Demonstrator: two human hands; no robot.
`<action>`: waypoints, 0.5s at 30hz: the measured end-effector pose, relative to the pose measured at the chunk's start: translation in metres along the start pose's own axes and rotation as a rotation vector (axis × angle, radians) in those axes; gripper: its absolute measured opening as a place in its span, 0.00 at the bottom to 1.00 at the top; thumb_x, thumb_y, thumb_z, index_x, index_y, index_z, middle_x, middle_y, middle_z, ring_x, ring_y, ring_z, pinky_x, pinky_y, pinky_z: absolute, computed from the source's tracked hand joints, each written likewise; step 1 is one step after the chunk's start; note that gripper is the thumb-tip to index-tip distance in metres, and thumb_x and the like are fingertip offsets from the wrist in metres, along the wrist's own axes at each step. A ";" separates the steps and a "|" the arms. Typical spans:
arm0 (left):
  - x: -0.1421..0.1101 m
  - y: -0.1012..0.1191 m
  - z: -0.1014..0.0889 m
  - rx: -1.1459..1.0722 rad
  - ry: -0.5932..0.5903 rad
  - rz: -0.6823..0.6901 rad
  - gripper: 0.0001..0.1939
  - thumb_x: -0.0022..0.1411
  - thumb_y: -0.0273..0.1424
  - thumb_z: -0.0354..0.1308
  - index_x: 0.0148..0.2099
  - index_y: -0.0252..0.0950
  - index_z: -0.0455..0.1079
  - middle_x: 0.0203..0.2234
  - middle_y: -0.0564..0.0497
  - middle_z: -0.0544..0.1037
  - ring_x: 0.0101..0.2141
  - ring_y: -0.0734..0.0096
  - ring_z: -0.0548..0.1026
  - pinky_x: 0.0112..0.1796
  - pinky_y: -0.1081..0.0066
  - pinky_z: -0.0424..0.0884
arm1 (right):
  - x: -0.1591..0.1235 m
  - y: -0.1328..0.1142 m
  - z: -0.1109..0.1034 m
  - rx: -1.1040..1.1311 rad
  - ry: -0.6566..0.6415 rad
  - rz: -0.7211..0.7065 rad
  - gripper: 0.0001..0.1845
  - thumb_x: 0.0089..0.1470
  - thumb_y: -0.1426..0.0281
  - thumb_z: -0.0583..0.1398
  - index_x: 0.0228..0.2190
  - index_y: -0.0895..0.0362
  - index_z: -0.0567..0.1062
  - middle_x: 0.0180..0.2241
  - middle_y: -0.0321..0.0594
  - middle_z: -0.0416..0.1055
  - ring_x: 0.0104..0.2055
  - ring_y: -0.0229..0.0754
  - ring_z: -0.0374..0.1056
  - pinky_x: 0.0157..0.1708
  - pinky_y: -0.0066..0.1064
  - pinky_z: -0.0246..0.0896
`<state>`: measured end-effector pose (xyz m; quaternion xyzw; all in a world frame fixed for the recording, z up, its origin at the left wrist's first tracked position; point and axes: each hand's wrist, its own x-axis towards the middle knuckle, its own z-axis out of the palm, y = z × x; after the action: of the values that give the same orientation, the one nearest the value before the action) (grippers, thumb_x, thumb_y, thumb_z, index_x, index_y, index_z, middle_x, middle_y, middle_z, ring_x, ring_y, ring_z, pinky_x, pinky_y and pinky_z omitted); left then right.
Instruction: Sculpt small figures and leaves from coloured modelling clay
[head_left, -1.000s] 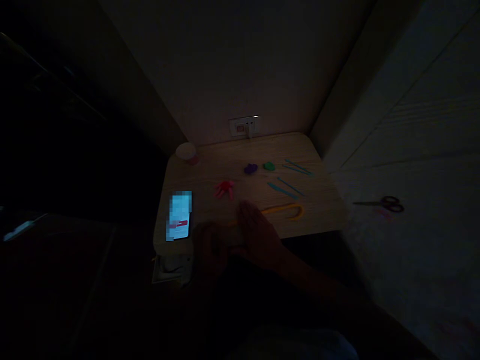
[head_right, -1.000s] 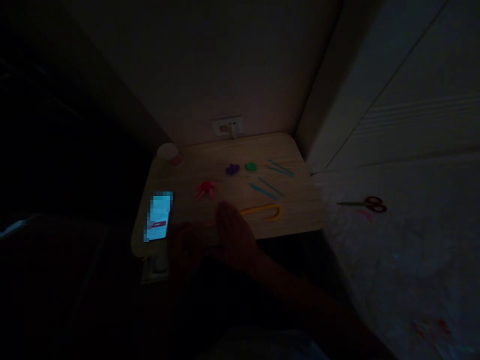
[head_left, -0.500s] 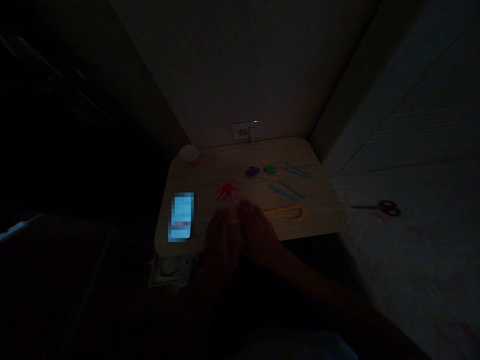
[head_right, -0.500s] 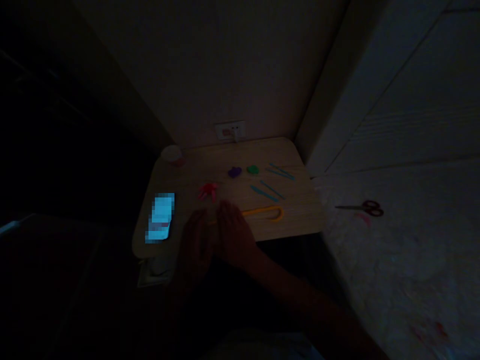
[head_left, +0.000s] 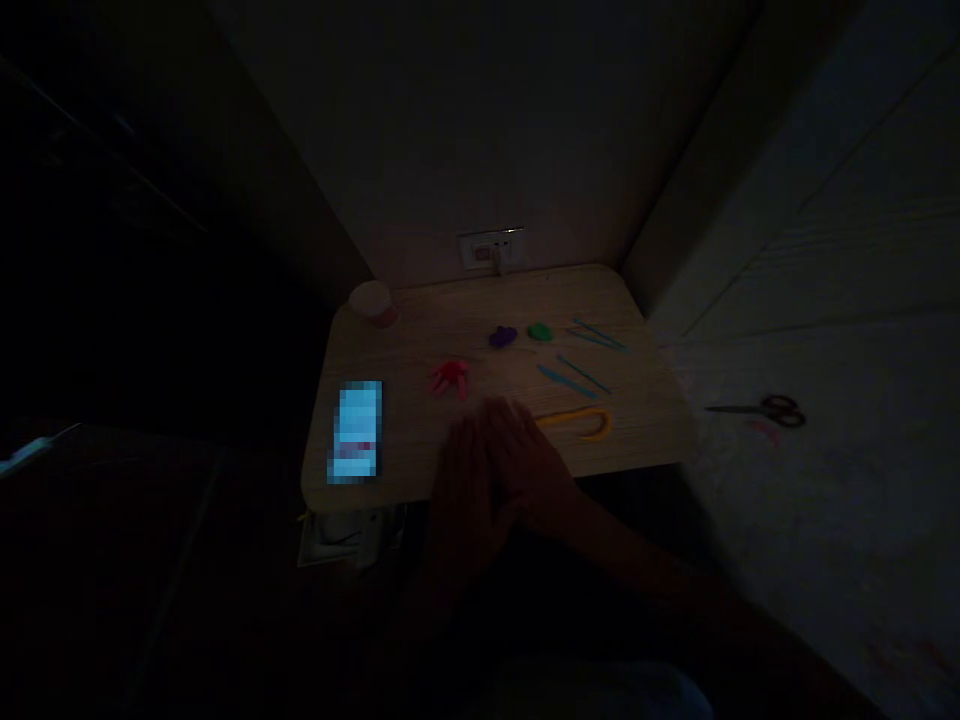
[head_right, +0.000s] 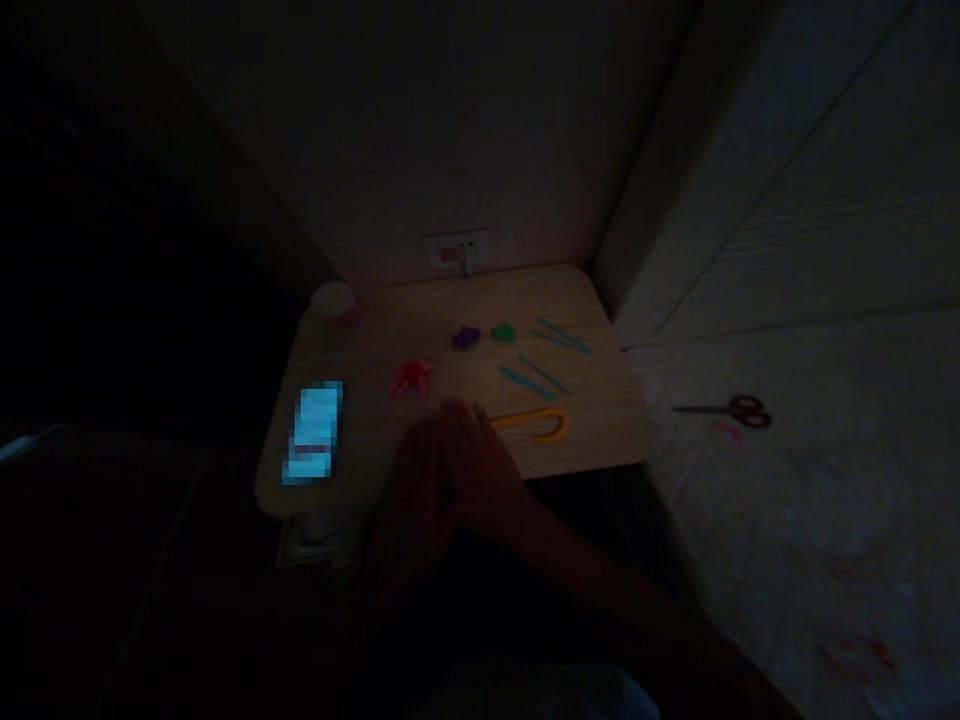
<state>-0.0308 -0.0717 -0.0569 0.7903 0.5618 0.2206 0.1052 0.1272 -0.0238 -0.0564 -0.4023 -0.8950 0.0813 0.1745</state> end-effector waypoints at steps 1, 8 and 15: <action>0.004 0.000 0.002 0.000 -0.004 0.004 0.52 0.67 0.42 0.61 0.79 0.32 0.32 0.75 0.29 0.48 0.74 0.35 0.47 0.68 0.34 0.54 | 0.001 0.001 0.002 -0.006 -0.009 -0.008 0.38 0.64 0.68 0.57 0.69 0.73 0.58 0.73 0.66 0.51 0.77 0.65 0.39 0.74 0.63 0.41; 0.016 0.000 0.008 0.026 0.012 -0.008 0.55 0.66 0.41 0.61 0.78 0.25 0.31 0.75 0.23 0.44 0.74 0.33 0.44 0.68 0.34 0.53 | 0.003 0.002 0.014 0.034 0.019 -0.014 0.37 0.65 0.70 0.53 0.70 0.76 0.56 0.73 0.68 0.47 0.78 0.63 0.36 0.74 0.60 0.41; -0.017 0.018 0.004 0.020 0.001 -0.002 0.56 0.66 0.46 0.62 0.79 0.31 0.31 0.75 0.27 0.47 0.74 0.34 0.47 0.68 0.35 0.55 | -0.028 0.009 0.001 0.126 0.031 -0.093 0.46 0.68 0.56 0.53 0.72 0.73 0.46 0.74 0.67 0.44 0.78 0.61 0.36 0.72 0.59 0.50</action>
<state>-0.0185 -0.0937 -0.0572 0.7907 0.5648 0.2152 0.0973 0.1501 -0.0390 -0.0665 -0.3499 -0.9030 0.1230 0.2169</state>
